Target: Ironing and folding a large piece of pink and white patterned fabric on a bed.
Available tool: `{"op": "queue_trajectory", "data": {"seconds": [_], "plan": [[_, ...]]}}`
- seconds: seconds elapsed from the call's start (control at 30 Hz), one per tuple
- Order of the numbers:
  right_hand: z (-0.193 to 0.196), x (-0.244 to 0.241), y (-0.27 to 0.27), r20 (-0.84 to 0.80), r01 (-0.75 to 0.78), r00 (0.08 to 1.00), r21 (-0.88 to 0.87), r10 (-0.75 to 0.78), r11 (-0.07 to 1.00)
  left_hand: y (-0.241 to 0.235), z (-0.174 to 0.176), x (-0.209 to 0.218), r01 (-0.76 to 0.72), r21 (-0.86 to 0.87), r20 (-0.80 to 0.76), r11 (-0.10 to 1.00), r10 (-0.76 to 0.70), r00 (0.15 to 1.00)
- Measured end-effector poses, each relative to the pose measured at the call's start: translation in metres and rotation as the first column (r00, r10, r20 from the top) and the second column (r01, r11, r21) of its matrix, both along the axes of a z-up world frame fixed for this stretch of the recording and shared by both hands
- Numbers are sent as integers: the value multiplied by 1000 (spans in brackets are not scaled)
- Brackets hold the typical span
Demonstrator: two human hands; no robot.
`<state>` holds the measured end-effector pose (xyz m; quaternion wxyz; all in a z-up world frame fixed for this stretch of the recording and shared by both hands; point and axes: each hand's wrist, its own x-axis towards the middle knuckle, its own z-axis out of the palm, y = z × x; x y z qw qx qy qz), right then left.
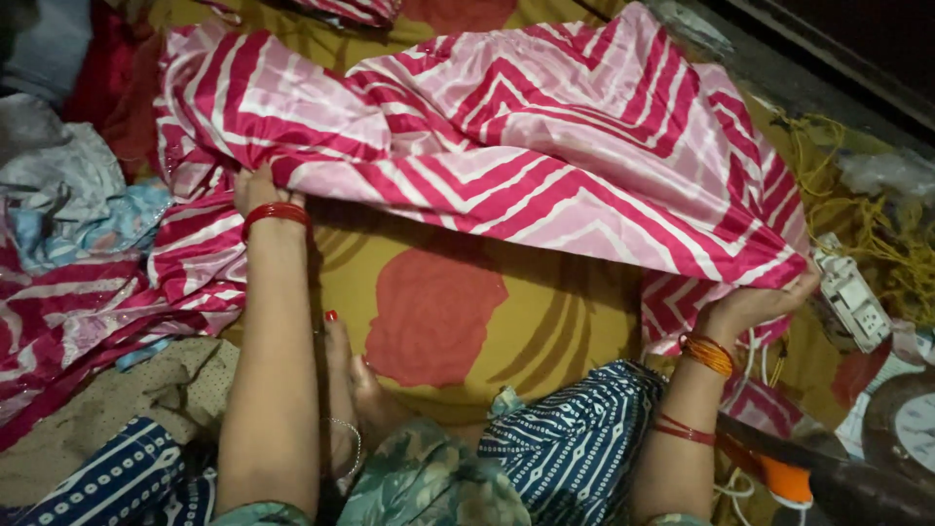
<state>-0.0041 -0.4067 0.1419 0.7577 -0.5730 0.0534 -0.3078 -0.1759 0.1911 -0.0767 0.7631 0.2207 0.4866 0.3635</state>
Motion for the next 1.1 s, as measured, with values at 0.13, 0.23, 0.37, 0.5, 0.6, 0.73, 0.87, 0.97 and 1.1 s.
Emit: {"op": "queue_trajectory", "data": {"seconds": [0.13, 0.23, 0.37, 0.5, 0.6, 0.73, 0.87, 0.97, 1.1], "plan": [[-41, 17, -29, -65, 30, 997, -12, -31, 999, -13, 22, -1, 42, -178, 192, 983, -7, 981], [-61, 22, -44, -15, 92, 994, -398, -107, 913, -33, 55, -3, 94, -271, 267, 958, -19, 964], [-56, 18, -44, -8, 79, 996, -403, -90, 912, -59, 113, -5, 277, -230, 371, 933, -179, 911], [-48, 16, -36, -23, 59, 997, -385, -74, 921, -44, 71, -4, 282, -54, 694, 958, -167, 700], [-67, 25, -54, -12, 135, 987, -500, -163, 855, -26, 42, -9, 70, 26, 369, 997, -75, 927], [-97, 31, -65, 16, 238, 957, -615, -290, 752, -8, -8, -36, -47, 136, -134, 990, 66, 989], [-107, 23, -53, 4, 176, 975, -618, -221, 766, 40, -103, -56, 139, 420, -489, 897, 95, 867], [-109, 18, -42, -31, 113, 985, -626, -170, 771, 47, -90, -71, 295, 428, -545, 854, -16, 838], [-79, 16, 12, -384, -42, 899, -555, -211, 831, 11, -73, -77, 619, 284, -695, 732, -288, 659]]}}
